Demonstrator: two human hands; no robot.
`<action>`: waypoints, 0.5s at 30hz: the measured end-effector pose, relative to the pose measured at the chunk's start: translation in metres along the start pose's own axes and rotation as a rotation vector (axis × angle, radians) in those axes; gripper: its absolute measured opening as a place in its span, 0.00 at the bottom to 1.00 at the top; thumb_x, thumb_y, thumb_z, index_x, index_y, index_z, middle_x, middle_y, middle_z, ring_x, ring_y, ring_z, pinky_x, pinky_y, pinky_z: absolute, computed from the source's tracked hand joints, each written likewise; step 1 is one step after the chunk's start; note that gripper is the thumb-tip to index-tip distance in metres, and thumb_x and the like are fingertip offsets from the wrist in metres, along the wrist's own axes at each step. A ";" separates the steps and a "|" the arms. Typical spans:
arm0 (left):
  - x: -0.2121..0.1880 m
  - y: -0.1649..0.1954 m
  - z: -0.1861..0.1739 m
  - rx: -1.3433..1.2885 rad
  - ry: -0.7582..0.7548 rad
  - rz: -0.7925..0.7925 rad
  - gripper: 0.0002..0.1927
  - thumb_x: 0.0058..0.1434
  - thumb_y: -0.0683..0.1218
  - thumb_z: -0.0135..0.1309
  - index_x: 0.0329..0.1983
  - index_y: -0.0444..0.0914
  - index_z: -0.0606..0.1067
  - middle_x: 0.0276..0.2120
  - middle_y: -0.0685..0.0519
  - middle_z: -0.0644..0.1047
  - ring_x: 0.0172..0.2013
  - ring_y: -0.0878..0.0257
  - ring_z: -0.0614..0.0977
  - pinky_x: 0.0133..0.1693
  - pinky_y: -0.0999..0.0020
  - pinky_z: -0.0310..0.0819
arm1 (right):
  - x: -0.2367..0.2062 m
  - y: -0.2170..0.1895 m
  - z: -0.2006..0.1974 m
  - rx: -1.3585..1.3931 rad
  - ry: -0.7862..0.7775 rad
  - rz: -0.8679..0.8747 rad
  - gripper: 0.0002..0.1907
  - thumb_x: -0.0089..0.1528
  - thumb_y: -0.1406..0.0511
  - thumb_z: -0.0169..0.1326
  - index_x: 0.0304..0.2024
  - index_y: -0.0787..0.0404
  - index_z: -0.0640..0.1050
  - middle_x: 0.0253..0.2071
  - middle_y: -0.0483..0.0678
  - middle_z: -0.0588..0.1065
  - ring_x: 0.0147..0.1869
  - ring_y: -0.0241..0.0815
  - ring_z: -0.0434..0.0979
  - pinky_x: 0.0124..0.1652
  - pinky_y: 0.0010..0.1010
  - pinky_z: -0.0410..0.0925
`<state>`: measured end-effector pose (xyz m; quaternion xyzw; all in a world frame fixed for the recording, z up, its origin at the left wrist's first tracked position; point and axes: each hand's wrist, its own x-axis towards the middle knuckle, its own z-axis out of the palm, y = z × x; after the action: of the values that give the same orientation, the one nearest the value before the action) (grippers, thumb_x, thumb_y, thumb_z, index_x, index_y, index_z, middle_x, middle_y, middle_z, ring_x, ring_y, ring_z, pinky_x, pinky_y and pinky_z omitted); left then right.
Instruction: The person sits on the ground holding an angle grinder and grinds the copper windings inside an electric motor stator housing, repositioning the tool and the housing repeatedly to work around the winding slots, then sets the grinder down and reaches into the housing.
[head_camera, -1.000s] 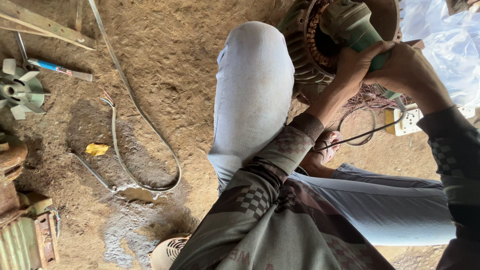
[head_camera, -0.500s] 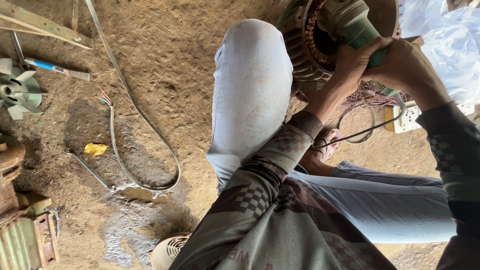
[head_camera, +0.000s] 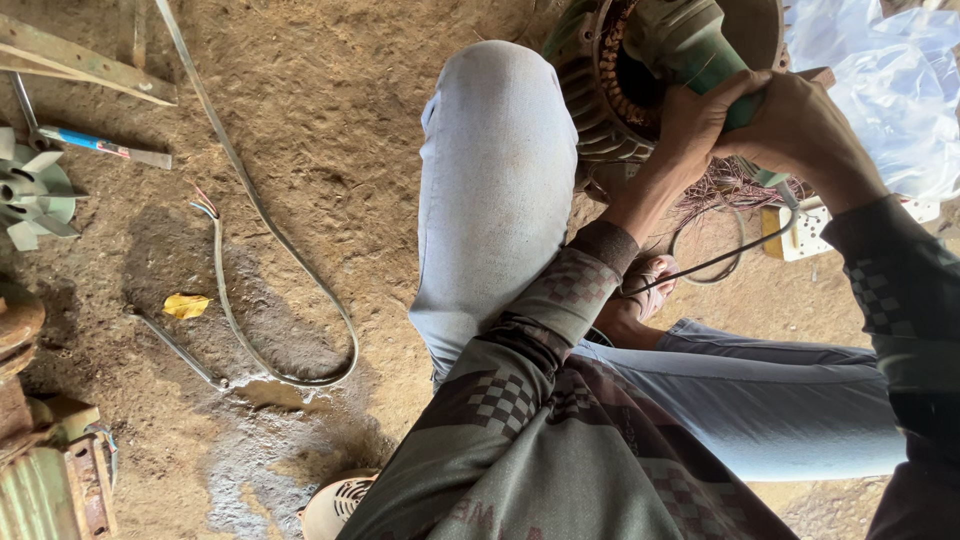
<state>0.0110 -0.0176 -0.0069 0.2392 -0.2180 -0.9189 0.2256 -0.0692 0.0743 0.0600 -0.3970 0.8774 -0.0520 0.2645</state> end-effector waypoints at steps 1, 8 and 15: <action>0.000 0.000 0.000 -0.005 -0.002 0.002 0.20 0.55 0.48 0.68 0.39 0.25 0.79 0.33 0.42 0.81 0.29 0.59 0.85 0.31 0.67 0.84 | 0.000 0.000 0.000 0.002 -0.005 0.003 0.26 0.50 0.59 0.72 0.44 0.70 0.81 0.33 0.60 0.80 0.32 0.51 0.83 0.37 0.40 0.77; -0.001 0.000 -0.003 -0.041 -0.066 0.029 0.18 0.56 0.46 0.68 0.39 0.25 0.79 0.32 0.43 0.81 0.29 0.59 0.85 0.32 0.67 0.84 | 0.003 0.003 0.003 -0.034 0.006 -0.026 0.27 0.52 0.58 0.72 0.45 0.69 0.81 0.33 0.59 0.80 0.32 0.50 0.83 0.37 0.40 0.77; 0.002 -0.003 -0.001 -0.061 -0.073 0.026 0.16 0.57 0.45 0.67 0.39 0.26 0.80 0.33 0.43 0.81 0.30 0.60 0.85 0.33 0.68 0.84 | 0.003 0.005 0.001 -0.028 0.006 -0.041 0.27 0.52 0.57 0.71 0.46 0.68 0.81 0.34 0.59 0.80 0.33 0.49 0.83 0.39 0.39 0.78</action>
<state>0.0093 -0.0161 -0.0102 0.1956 -0.2011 -0.9302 0.2365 -0.0736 0.0760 0.0559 -0.4185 0.8704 -0.0462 0.2553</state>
